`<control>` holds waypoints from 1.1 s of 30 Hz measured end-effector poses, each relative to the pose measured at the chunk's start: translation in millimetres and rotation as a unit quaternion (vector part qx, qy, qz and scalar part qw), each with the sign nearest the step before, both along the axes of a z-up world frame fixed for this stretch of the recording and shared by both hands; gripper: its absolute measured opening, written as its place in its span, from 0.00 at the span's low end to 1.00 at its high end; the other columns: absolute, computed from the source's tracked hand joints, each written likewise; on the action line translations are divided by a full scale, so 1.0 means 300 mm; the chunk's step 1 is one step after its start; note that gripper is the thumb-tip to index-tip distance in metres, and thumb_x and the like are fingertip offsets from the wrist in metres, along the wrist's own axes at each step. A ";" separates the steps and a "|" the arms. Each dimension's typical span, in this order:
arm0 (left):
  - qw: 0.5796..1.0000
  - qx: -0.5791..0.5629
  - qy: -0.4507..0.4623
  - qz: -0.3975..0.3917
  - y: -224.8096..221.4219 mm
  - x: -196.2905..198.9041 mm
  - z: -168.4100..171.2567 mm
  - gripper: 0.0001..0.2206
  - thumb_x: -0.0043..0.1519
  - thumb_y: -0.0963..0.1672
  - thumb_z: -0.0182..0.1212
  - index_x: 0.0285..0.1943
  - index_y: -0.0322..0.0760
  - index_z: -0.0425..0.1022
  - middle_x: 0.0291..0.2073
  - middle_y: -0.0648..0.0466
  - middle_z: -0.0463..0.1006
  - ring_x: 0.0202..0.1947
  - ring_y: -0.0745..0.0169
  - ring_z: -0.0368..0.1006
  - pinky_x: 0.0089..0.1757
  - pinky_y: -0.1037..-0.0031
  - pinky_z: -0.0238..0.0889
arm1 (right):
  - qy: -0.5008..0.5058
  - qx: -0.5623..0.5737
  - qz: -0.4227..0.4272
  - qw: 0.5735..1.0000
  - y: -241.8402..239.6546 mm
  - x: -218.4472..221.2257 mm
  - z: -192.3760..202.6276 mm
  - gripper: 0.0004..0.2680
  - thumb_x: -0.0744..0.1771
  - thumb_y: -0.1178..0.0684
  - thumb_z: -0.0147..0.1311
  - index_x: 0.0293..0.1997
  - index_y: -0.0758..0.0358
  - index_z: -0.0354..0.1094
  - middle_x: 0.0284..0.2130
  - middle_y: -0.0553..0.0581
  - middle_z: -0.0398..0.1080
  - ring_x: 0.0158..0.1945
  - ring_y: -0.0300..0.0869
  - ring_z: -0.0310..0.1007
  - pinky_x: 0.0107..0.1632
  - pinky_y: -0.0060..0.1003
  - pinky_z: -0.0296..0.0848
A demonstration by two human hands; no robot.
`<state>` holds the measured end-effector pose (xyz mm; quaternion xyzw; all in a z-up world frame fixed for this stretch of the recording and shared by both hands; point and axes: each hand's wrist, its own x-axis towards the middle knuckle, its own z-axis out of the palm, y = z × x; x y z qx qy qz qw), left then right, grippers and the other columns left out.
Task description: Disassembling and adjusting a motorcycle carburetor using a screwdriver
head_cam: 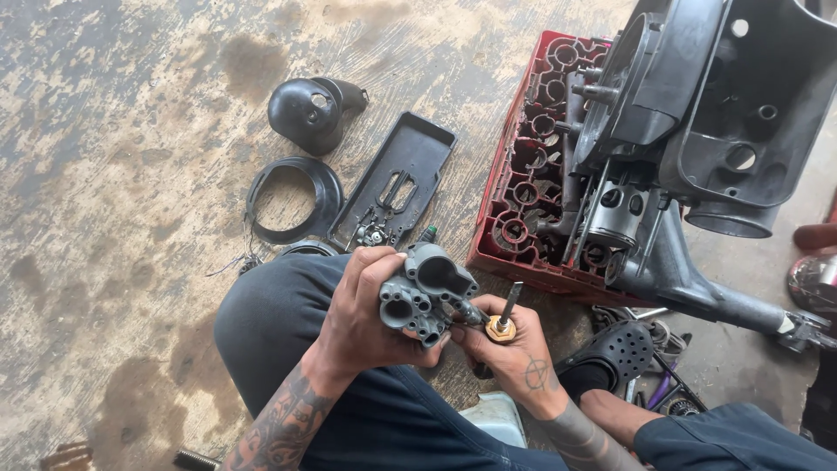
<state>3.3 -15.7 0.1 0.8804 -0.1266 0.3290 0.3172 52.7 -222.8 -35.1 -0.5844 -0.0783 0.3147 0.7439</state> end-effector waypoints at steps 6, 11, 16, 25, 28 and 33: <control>1.000 -0.004 0.016 -0.001 0.004 -0.009 -0.009 0.39 0.45 0.52 0.76 0.59 0.26 0.60 0.50 0.42 0.69 0.49 0.43 0.70 0.53 0.57 0.71 | 0.013 0.000 0.011 1.000 -0.016 -0.001 -0.026 0.08 0.61 0.65 0.68 0.36 0.66 0.70 0.16 0.51 0.66 0.17 0.33 0.62 0.20 0.28 0.62; 1.000 0.003 0.003 0.015 0.006 -0.015 -0.023 0.40 0.45 0.53 0.75 0.60 0.26 0.60 0.50 0.45 0.68 0.51 0.43 0.71 0.55 0.56 0.72 | -0.003 -0.001 0.039 0.999 -0.009 0.012 0.004 0.08 0.63 0.60 0.64 0.43 0.68 0.70 0.15 0.52 0.65 0.15 0.34 0.62 0.19 0.28 0.62; 1.000 -0.001 0.005 0.013 0.000 -0.013 -0.011 0.40 0.46 0.53 0.76 0.59 0.26 0.60 0.49 0.42 0.68 0.50 0.44 0.70 0.54 0.57 0.72 | 0.010 -0.025 0.026 0.999 -0.009 -0.003 -0.024 0.04 0.64 0.61 0.62 0.38 0.70 0.74 0.11 0.55 0.64 0.12 0.36 0.59 0.16 0.30 0.59; 1.000 0.025 -0.002 0.002 0.000 -0.013 -0.007 0.37 0.48 0.51 0.75 0.59 0.26 0.60 0.50 0.42 0.70 0.48 0.44 0.71 0.51 0.58 0.71 | 0.027 -0.056 0.044 0.997 -0.017 0.016 -0.002 0.09 0.62 0.60 0.68 0.32 0.62 0.66 0.14 0.51 0.62 0.16 0.33 0.59 0.19 0.30 0.58; 0.999 0.032 -0.007 0.007 0.002 -0.015 -0.008 0.36 0.49 0.51 0.73 0.59 0.25 0.60 0.49 0.42 0.69 0.48 0.43 0.71 0.52 0.57 0.72 | 0.036 -0.030 0.039 0.998 -0.019 0.021 -0.013 0.12 0.61 0.64 0.70 0.39 0.61 0.66 0.20 0.49 0.66 0.21 0.32 0.60 0.23 0.29 0.62; 1.000 0.024 0.000 -0.003 0.007 -0.018 -0.019 0.39 0.50 0.56 0.74 0.59 0.25 0.60 0.51 0.41 0.70 0.49 0.42 0.71 0.52 0.56 0.70 | 0.017 -0.084 0.048 0.995 -0.009 0.018 0.010 0.04 0.63 0.59 0.64 0.31 0.65 0.73 0.11 0.54 0.63 0.12 0.36 0.61 0.16 0.30 0.55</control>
